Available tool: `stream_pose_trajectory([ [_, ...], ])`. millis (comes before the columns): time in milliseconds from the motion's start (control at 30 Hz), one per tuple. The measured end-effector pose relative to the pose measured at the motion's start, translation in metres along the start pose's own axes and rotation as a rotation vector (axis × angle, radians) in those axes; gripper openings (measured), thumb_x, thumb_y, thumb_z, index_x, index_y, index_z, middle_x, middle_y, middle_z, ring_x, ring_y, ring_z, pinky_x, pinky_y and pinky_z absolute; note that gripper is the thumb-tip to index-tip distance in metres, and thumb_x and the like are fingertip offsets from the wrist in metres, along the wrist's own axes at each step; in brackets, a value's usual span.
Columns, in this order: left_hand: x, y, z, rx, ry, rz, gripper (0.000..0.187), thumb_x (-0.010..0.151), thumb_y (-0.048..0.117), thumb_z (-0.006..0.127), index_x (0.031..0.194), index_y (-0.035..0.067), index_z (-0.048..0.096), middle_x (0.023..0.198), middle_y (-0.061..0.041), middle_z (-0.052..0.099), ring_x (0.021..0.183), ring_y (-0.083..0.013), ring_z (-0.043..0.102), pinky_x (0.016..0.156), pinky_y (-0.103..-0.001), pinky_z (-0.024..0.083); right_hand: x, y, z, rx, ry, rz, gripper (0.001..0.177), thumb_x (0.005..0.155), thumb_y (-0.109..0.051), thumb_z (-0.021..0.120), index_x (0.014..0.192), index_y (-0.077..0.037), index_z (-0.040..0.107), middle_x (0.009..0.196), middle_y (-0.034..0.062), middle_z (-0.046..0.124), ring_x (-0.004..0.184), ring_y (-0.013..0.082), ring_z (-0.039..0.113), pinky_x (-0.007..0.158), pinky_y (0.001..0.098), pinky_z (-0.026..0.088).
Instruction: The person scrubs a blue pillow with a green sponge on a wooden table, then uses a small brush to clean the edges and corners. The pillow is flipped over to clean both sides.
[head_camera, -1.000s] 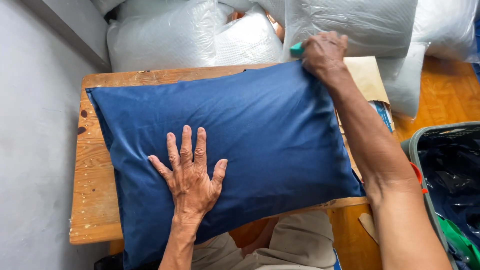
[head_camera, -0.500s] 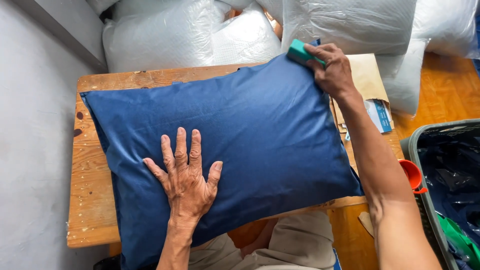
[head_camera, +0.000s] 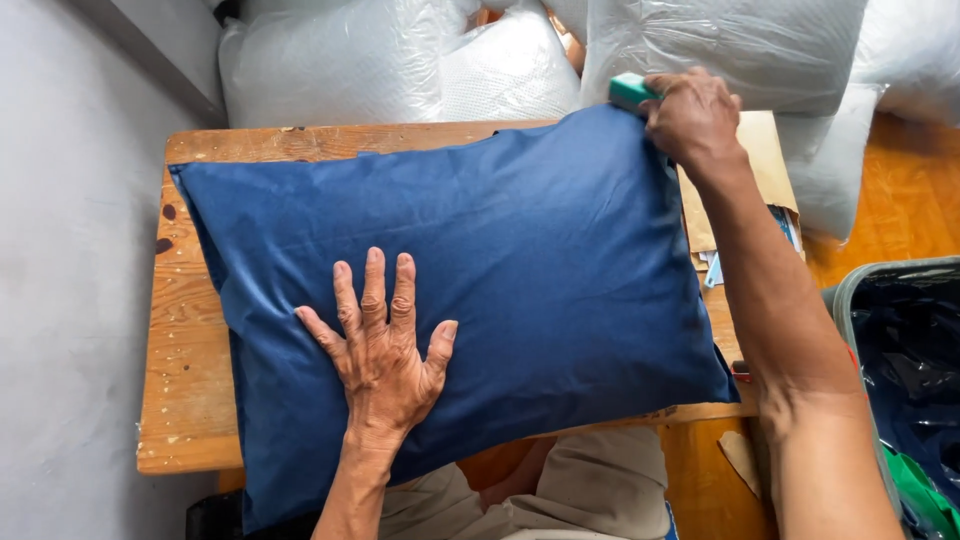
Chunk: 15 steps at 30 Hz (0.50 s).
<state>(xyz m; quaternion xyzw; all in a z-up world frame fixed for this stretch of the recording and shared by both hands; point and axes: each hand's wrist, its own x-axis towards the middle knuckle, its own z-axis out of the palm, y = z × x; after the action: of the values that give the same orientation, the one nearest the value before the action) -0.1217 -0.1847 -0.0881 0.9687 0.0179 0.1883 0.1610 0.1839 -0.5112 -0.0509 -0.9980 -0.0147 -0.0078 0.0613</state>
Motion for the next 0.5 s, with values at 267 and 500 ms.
stream_pose_trajectory([
  [267,-0.003,-0.001,-0.003,0.011,-0.012,-0.007,0.077,0.101,0.064,0.037,0.164,0.022,0.024,0.172,-0.009,0.020,0.159,-0.0403,0.009,0.117,-0.076,-0.007,-0.003,-0.174,-0.008,-0.042,0.139,-0.375,0.017,0.094,-0.026,0.062,0.103,-0.020,0.074,0.093,0.0178,0.066,0.088,0.0393,0.065,0.068,0.0531,0.056],
  [500,-0.002,-0.001,-0.004,0.029,0.020,-0.008,0.076,0.102,0.064,0.034,0.163,0.019,0.032,0.170,-0.010,0.025,0.158,-0.0432,0.018,0.117,-0.076,-0.003,-0.058,-0.254,0.030,0.080,-0.088,-0.653,0.022,0.087,-0.024,0.053,0.096,-0.020,0.073,0.095,0.0144,0.068,0.081,0.0398,0.070,0.067,0.0555,0.052],
])
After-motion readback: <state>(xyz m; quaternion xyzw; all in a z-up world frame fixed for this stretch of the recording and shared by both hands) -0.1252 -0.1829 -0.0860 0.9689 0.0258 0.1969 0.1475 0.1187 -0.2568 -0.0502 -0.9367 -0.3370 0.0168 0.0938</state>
